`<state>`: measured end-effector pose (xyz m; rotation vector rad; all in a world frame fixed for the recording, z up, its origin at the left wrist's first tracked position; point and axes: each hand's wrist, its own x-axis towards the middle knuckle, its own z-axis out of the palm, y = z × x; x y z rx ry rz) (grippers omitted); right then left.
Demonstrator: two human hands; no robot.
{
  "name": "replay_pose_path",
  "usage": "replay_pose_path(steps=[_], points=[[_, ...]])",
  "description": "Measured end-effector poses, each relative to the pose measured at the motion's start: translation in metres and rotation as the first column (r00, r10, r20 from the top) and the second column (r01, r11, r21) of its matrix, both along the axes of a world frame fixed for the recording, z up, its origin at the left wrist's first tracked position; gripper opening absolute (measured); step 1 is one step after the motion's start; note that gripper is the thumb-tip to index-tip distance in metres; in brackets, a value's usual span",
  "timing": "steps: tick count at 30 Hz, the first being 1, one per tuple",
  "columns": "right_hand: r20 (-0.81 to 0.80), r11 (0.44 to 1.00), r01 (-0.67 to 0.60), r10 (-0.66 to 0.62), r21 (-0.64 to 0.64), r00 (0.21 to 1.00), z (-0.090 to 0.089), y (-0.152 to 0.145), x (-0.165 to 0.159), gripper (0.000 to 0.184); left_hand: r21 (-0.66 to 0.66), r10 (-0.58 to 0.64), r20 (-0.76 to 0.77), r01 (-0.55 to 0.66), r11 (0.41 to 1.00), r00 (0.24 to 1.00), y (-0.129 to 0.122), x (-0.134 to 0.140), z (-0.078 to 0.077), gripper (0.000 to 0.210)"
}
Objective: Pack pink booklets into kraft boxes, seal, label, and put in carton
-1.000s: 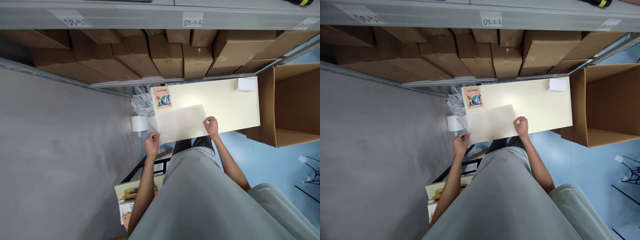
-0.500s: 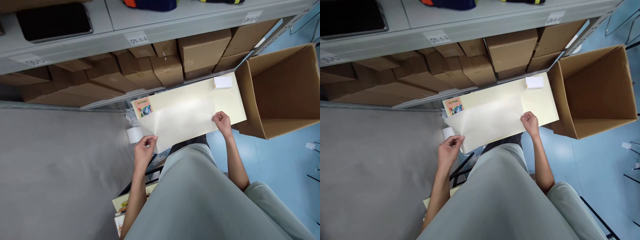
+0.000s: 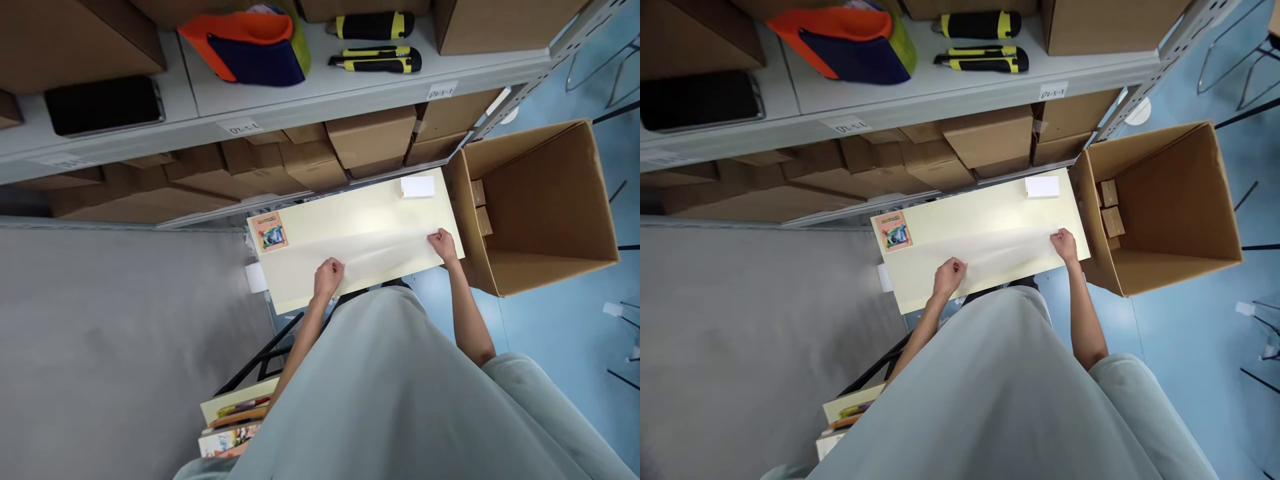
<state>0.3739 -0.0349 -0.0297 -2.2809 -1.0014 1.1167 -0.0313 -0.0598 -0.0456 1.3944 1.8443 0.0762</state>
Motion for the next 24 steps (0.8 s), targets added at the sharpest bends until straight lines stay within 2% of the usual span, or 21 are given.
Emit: replay_pose_path(steps=[3, 6, 11, 14, 17, 19, 21, 24], points=[[0.049, 0.998, 0.001, 0.002, -0.066, 0.999, -0.024, 0.008, 0.014, 0.010, -0.075, -0.024, 0.005, 0.024, 0.997, 1.000, 0.006, 0.018, -0.022, 0.012], [0.039, 0.995, -0.023, 0.027, -0.101, 0.999, -0.040, 0.009, 0.024, 0.007, -0.107, -0.017, -0.007, 0.016, 0.994, 1.000, 0.007, 0.026, -0.038, 0.012], [0.065, 0.989, -0.044, 0.054, -0.142, 0.996, -0.050, 0.003, 0.028, 0.004, -0.101, 0.025, -0.036, -0.028, 0.994, 0.999, 0.004, 0.023, -0.049, 0.018], [0.194, 0.993, -0.053, 0.074, -0.108, 0.978, -0.050, 0.001, 0.017, 0.011, -0.072, 0.078, -0.066, -0.082, 0.994, 0.995, -0.001, 0.008, -0.051, 0.019], [0.275, 0.980, -0.198, 0.197, -0.026, 0.941, -0.047, 0.004, -0.013, 0.020, -0.043, 0.156, -0.118, -0.162, 0.986, 0.981, -0.006, -0.020, -0.052, 0.019], [0.229, 0.944, -0.331, 0.323, -0.007, 0.918, -0.044, 0.009, -0.046, 0.021, -0.028, 0.211, -0.155, -0.218, 0.976, 0.965, -0.009, -0.044, -0.054, 0.019], [0.153, 0.889, -0.457, 0.453, -0.011, 0.878, -0.043, 0.014, -0.090, 0.019, -0.019, 0.259, -0.185, -0.267, 0.964, 0.948, -0.013, -0.070, -0.055, 0.017], [0.028, 0.764, -0.645, 0.645, -0.028, 0.763, -0.042, 0.019, -0.170, 0.015, -0.012, 0.313, -0.205, -0.323, 0.946, 0.927, -0.020, -0.108, -0.059, 0.012]])
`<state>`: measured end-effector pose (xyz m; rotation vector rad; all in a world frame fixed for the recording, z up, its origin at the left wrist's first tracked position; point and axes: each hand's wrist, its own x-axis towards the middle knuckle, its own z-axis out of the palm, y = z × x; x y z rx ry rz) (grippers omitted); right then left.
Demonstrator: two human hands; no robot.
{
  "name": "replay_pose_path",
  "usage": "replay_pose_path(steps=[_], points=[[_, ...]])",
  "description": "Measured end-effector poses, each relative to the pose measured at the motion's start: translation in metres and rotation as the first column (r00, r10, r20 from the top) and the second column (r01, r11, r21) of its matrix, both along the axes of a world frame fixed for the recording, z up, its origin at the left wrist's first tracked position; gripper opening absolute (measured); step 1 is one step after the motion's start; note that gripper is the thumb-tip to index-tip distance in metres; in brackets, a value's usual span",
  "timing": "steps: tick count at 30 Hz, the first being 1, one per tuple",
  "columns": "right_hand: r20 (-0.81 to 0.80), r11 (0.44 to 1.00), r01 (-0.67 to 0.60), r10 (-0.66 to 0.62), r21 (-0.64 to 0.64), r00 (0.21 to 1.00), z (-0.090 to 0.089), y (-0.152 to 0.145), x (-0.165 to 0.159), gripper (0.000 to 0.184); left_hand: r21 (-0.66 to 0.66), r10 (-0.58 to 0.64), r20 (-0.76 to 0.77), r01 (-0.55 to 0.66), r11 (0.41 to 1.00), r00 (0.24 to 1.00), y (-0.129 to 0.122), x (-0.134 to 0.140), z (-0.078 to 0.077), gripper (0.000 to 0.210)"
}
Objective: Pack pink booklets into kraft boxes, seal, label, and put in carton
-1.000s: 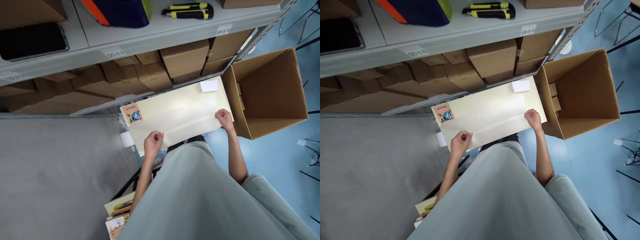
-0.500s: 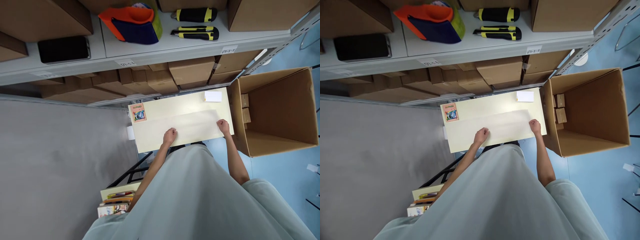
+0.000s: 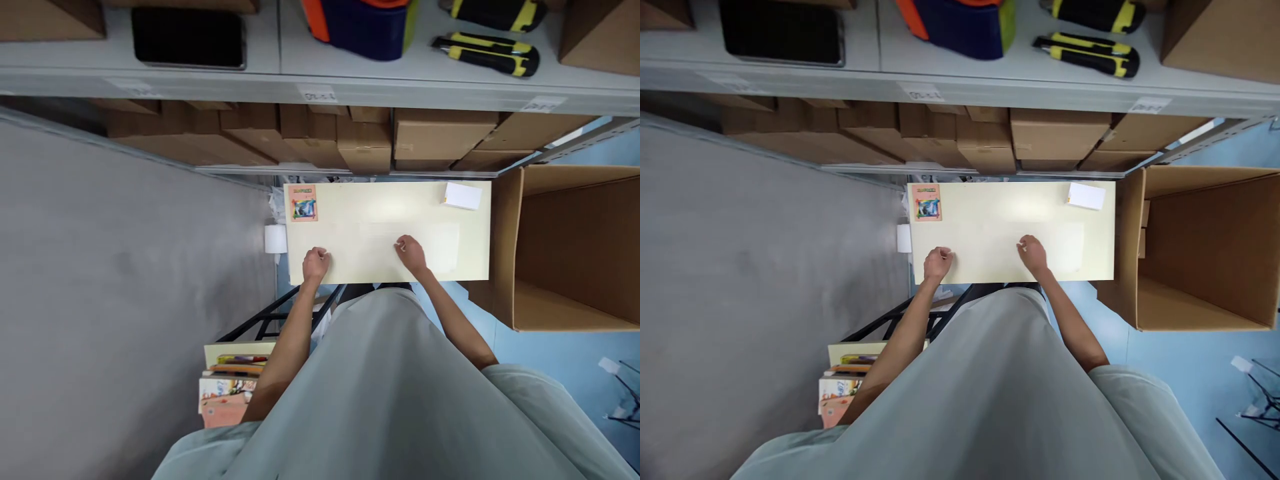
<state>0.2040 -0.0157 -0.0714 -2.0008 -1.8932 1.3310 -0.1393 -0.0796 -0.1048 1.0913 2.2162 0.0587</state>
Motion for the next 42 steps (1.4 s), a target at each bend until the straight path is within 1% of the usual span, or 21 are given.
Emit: replay_pose_path(steps=[2, 4, 7, 9, 11, 14, 16, 17, 19, 21, 22, 23, 25, 28, 31, 34, 37, 38, 40, 41, 42], points=[[-0.057, 0.989, -0.141, 0.138, -0.042, 0.989, -0.001, 0.001, -0.055, 0.015, 0.011, 0.021, 0.010, -0.021, 1.000, 1.000, -0.004, -0.021, -0.003, 0.011], [-0.097, 0.962, -0.259, 0.251, -0.084, 0.963, -0.003, 0.000, -0.105, 0.013, 0.032, 0.022, 0.049, -0.024, 0.999, 0.999, -0.009, -0.036, -0.007, 0.012], [-0.059, 0.923, -0.347, 0.342, -0.169, 0.938, -0.009, -0.002, -0.159, 0.010, 0.058, 0.008, 0.119, -0.015, 0.998, 0.993, -0.015, -0.048, -0.014, 0.013], [0.013, 0.916, -0.342, 0.353, -0.211, 0.936, -0.014, -0.003, -0.180, 0.011, 0.079, -0.020, 0.150, 0.008, 0.997, 0.988, -0.019, -0.050, -0.019, 0.012], [0.081, 0.918, -0.321, 0.348, -0.234, 0.934, -0.016, -0.003, -0.192, 0.013, 0.120, -0.055, 0.175, 0.035, 0.992, 0.983, -0.023, -0.052, -0.022, 0.011], [0.162, 0.916, -0.303, 0.351, -0.262, 0.922, -0.014, 0.002, -0.206, 0.012, 0.126, -0.064, 0.265, 0.032, 0.992, 0.962, -0.020, -0.062, -0.025, 0.009], [0.183, 0.919, -0.305, 0.354, -0.249, 0.917, -0.010, 0.010, -0.222, 0.012, 0.144, -0.034, 0.296, -0.009, 0.989, 0.955, -0.008, -0.077, -0.025, 0.008], [0.178, 0.924, -0.315, 0.355, -0.218, 0.918, -0.008, 0.017, -0.232, 0.016, 0.171, -0.016, 0.289, -0.035, 0.985, 0.957, 0.001, -0.086, -0.025, 0.009], [0.144, 0.928, -0.357, 0.370, -0.105, 0.918, -0.005, 0.031, -0.257, 0.027, 0.240, 0.019, 0.247, -0.080, 0.967, 0.969, 0.025, -0.105, -0.026, 0.017], [0.117, 0.911, -0.412, 0.407, 0.024, 0.906, -0.005, 0.045, -0.283, 0.037, 0.284, 0.035, 0.224, -0.099, 0.954, 0.974, 0.052, -0.121, -0.027, 0.026], [0.120, 0.898, -0.436, 0.427, 0.061, 0.896, -0.005, 0.051, -0.295, 0.040, 0.301, 0.045, 0.213, -0.110, 0.947, 0.976, 0.065, -0.127, -0.029, 0.028], [0.137, 0.888, -0.453, 0.442, 0.071, 0.887, -0.007, 0.056, -0.305, 0.041, 0.302, 0.056, 0.202, -0.117, 0.946, 0.978, 0.077, -0.131, -0.030, 0.029], [0.189, 0.881, -0.472, 0.458, 0.032, 0.868, -0.010, 0.061, -0.321, 0.042, 0.264, 0.082, 0.198, -0.134, 0.955, 0.977, 0.097, -0.135, -0.034, 0.029], [0.244, 0.885, -0.463, 0.458, -0.041, 0.855, -0.012, 0.060, -0.328, 0.044, 0.181, 0.143, 0.190, -0.177, 0.967, 0.971, 0.114, -0.133, -0.037, 0.024], [0.230, 0.898, -0.435, 0.438, -0.064, 0.869, -0.012, 0.057, -0.323, 0.045, 0.140, 0.197, 0.150, -0.218, 0.966, 0.969, 0.122, -0.132, -0.034, 0.019], [0.174, 0.905, -0.414, 0.425, -0.097, 0.888, -0.016, 0.056, -0.313, 0.045, 0.121, 0.187, 0.142, -0.205, 0.971, 0.972, 0.128, -0.133, -0.023, 0.014], [0.057, 0.930, -0.353, 0.360, -0.108, 0.931, -0.026, 0.056, -0.301, 0.044, 0.174, 0.088, 0.184, -0.120, 0.977, 0.979, 0.131, -0.129, -0.004, 0.023], [0.005, 0.950, -0.294, 0.296, -0.102, 0.955, -0.030, 0.056, -0.295, 0.042, 0.221, 0.046, 0.204, -0.092, 0.971, 0.978, 0.129, -0.126, 0.003, 0.024], [-0.109, 0.992, -0.094, 0.084, -0.086, 0.991, -0.037, 0.053, -0.281, 0.040, 0.321, -0.017, 0.256, -0.068, 0.945, 0.967, 0.124, -0.114, 0.019, 0.023], [-0.174, 0.996, 0.033, -0.047, -0.082, 0.984, -0.040, 0.050, -0.270, 0.040, 0.356, -0.039, 0.296, -0.072, 0.932, 0.955, 0.119, -0.105, 0.027, 0.022], [-0.246, 0.984, 0.158, -0.174, -0.083, 0.953, -0.041, 0.046, -0.258, 0.041, 0.380, -0.060, 0.345, -0.080, 0.921, 0.937, 0.114, -0.095, 0.035, 0.023]])
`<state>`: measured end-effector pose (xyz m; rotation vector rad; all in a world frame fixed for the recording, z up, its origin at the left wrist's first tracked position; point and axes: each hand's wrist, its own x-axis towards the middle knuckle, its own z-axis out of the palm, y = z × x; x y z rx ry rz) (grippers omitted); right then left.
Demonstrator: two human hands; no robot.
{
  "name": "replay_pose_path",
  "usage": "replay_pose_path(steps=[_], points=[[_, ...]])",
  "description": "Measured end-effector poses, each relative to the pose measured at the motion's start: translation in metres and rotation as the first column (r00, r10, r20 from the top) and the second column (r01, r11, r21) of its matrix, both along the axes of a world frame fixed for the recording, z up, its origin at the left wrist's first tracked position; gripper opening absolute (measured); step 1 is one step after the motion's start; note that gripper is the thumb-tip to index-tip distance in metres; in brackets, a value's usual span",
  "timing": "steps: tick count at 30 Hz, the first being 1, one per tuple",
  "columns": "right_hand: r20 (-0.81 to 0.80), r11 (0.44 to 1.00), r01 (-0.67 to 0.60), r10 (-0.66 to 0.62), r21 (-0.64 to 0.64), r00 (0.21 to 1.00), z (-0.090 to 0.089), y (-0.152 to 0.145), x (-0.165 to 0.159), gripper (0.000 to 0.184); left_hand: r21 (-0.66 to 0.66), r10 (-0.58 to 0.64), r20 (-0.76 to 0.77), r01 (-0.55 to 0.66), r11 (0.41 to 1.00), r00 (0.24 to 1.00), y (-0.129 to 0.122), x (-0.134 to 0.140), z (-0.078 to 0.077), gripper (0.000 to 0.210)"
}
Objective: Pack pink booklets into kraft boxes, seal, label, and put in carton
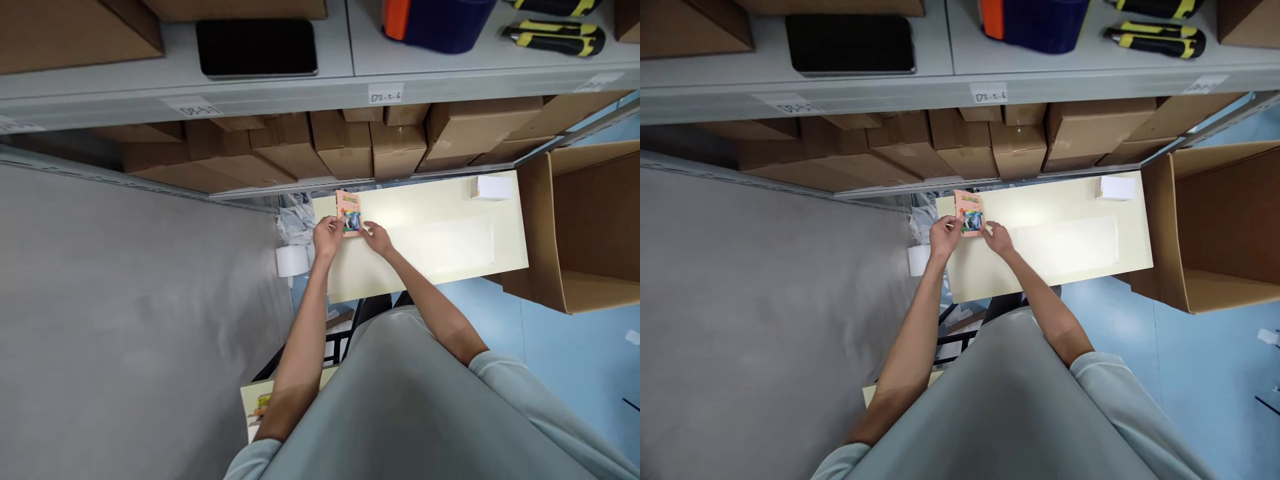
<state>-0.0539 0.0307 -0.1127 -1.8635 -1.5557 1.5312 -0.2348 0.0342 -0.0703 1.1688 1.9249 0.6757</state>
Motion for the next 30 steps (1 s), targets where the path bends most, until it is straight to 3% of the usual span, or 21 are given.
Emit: replay_pose_path(steps=[3, 7, 13, 18, 23, 30], points=[[-0.262, 0.968, 0.252, -0.246, -0.010, 0.933, 0.001, -0.019, 0.053, 0.051, 0.044, -0.058, 0.165, 0.051, 0.998, 0.985, -0.023, 0.040, 0.016, 0.030], [-0.404, 0.936, 0.351, -0.336, -0.040, 0.851, 0.011, -0.064, 0.148, 0.048, -0.017, -0.146, 0.262, 0.156, 0.988, 0.954, -0.060, 0.116, 0.016, 0.040], [-0.143, 0.877, 0.478, -0.479, -0.043, 0.866, 0.019, -0.121, 0.293, 0.039, -0.199, -0.326, 0.273, 0.385, 0.901, 0.905, -0.097, 0.256, -0.009, 0.033], [0.091, 0.886, 0.461, -0.463, 0.047, 0.881, 0.017, -0.114, 0.386, 0.034, -0.225, -0.444, 0.184, 0.477, 0.849, 0.877, -0.086, 0.357, -0.024, 0.027], [0.264, 0.931, 0.364, -0.361, 0.041, 0.894, 0.010, -0.093, 0.432, 0.029, -0.359, -0.493, 0.074, 0.484, 0.798, 0.867, -0.065, 0.414, -0.032, 0.025], [0.320, 0.946, 0.322, -0.293, -0.040, 0.901, 0.003, -0.089, 0.436, 0.019, -0.483, -0.562, -0.032, 0.480, 0.733, 0.826, -0.058, 0.428, -0.038, 0.023]])
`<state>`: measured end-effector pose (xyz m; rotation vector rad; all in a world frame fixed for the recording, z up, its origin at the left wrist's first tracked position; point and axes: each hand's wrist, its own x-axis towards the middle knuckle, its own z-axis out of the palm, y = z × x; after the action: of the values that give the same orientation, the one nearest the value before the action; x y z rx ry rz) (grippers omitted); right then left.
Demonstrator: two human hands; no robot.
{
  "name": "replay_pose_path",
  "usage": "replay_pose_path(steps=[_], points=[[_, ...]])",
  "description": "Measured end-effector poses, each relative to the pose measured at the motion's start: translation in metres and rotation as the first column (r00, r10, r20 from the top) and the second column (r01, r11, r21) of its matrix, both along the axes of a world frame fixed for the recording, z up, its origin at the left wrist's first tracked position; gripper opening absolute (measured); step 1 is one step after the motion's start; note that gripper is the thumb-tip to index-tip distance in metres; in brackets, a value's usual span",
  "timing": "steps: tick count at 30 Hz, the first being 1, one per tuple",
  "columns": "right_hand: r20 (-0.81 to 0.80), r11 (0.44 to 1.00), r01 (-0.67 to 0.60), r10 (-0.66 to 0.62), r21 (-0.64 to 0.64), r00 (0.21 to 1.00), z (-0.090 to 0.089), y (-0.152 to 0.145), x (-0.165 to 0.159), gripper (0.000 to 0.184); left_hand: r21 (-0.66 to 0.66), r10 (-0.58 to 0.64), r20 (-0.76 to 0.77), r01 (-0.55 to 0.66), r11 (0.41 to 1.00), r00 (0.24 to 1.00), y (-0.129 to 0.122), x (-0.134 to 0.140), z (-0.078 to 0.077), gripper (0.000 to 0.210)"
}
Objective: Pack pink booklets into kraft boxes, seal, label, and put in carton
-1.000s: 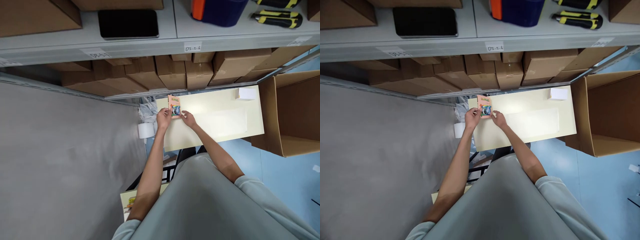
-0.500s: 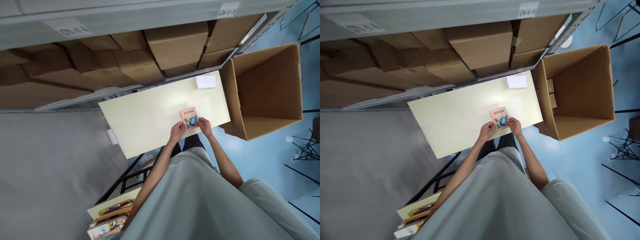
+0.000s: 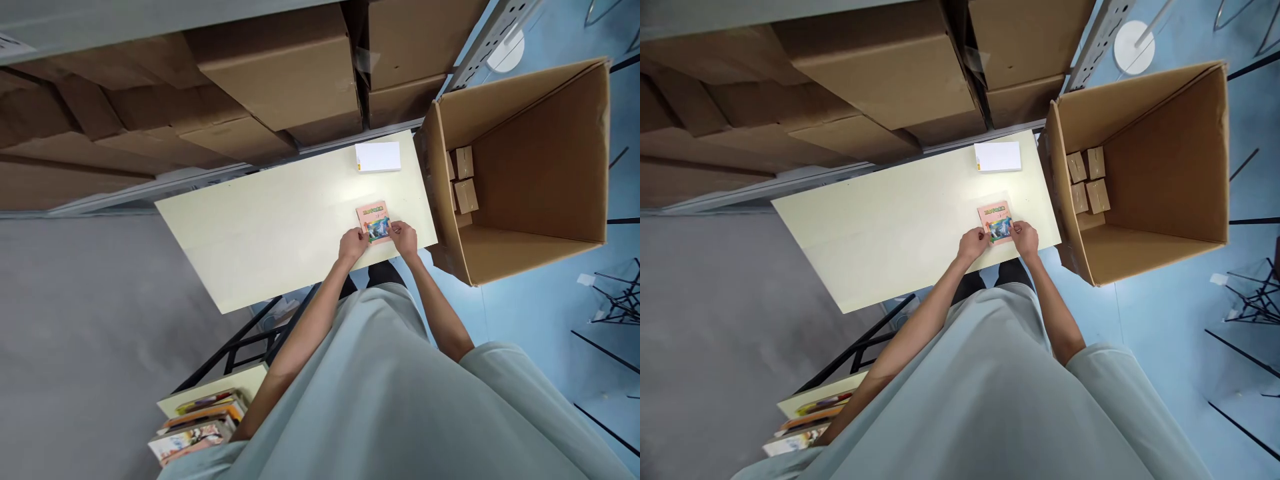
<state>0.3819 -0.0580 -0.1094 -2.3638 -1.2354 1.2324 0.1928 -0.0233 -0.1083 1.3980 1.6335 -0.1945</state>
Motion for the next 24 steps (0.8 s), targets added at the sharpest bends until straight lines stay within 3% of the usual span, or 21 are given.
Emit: replay_pose_path(steps=[6, 12, 19, 24], points=[[0.039, 0.994, -0.097, 0.099, -0.045, 0.994, 0.005, 0.010, 0.007, 0.022, 0.004, 0.015, -0.008, -0.015, 1.000, 1.000, 0.006, -0.002, -0.011, 0.016], [0.198, 0.990, -0.128, 0.137, -0.054, 0.971, 0.002, 0.024, 0.004, 0.020, 0.049, 0.089, 0.057, -0.092, 0.995, 0.994, 0.007, -0.008, -0.026, 0.024], [0.253, 0.966, -0.252, 0.257, -0.054, 0.933, -0.004, 0.031, -0.005, 0.017, 0.100, 0.120, -0.008, -0.118, 0.988, 0.993, 0.001, -0.006, -0.018, 0.022], [0.180, 0.977, -0.213, 0.208, 0.006, 0.961, -0.003, 0.033, 0.008, 0.011, 0.098, 0.182, 0.046, -0.186, 0.978, 0.982, -0.006, -0.006, -0.014, 0.016]])
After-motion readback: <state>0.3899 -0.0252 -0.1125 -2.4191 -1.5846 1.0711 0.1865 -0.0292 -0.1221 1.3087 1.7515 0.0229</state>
